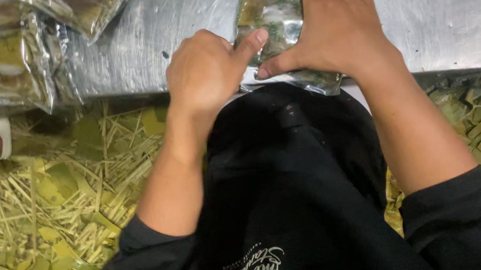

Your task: The person places dried leaf bundles into clear plastic bags, folds the tops, and seals them with a handheld green heat sealer. The sealed packages are then set aside on the metal table.

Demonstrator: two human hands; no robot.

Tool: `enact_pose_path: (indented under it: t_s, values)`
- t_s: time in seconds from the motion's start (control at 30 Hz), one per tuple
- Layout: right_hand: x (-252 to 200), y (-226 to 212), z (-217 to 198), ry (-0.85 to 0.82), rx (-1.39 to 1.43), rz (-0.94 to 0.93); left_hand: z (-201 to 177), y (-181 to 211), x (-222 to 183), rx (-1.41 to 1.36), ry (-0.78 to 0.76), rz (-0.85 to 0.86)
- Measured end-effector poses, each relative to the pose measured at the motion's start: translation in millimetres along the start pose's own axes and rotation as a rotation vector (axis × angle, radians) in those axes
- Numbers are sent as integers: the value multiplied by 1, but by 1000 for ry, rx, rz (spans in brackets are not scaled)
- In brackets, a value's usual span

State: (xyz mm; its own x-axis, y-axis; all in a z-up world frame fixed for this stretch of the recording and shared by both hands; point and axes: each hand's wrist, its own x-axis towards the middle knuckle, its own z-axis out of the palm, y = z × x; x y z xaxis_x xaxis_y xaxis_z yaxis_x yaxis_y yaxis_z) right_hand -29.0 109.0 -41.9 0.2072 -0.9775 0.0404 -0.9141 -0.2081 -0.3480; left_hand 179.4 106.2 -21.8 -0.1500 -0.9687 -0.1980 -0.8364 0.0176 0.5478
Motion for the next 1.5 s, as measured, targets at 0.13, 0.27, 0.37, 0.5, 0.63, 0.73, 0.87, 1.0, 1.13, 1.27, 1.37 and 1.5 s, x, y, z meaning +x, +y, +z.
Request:
enact_pose_path:
  t_s: [0.13,0.27,0.37,0.5,0.63,0.73,0.87,1.0,1.13,1.27,1.37,1.5]
  values:
    - [1,-1,-3,-20,14,7,-12,-10,-3,11,146,54]
    - [0,3,-3,-15,48,-10,2,-17,6,-171,225,285]
    - [3,5,-3,-33,65,-12,14,-18,14,-209,-23,169]
    - [5,16,-1,-60,109,-26,8,-32,19,-302,-8,478]
    - [6,30,-4,-106,225,-47,-1,-33,10,-471,-110,588]
    - [7,43,-2,-144,278,-47,-4,-29,9,-468,-121,582]
    - [6,58,5,-138,358,-75,5,-30,24,-220,2,637]
    - [7,56,1,-137,432,-86,12,-31,44,-55,119,849]
    - [4,50,1,-101,495,-15,3,-41,47,-620,-233,754]
    - [-4,53,19,60,763,-119,7,-23,59,-1021,-421,146]
    - [-15,51,34,296,765,-191,20,7,57,-808,-252,210]
    - [-25,48,55,616,780,-225,2,8,67,-539,-82,339]
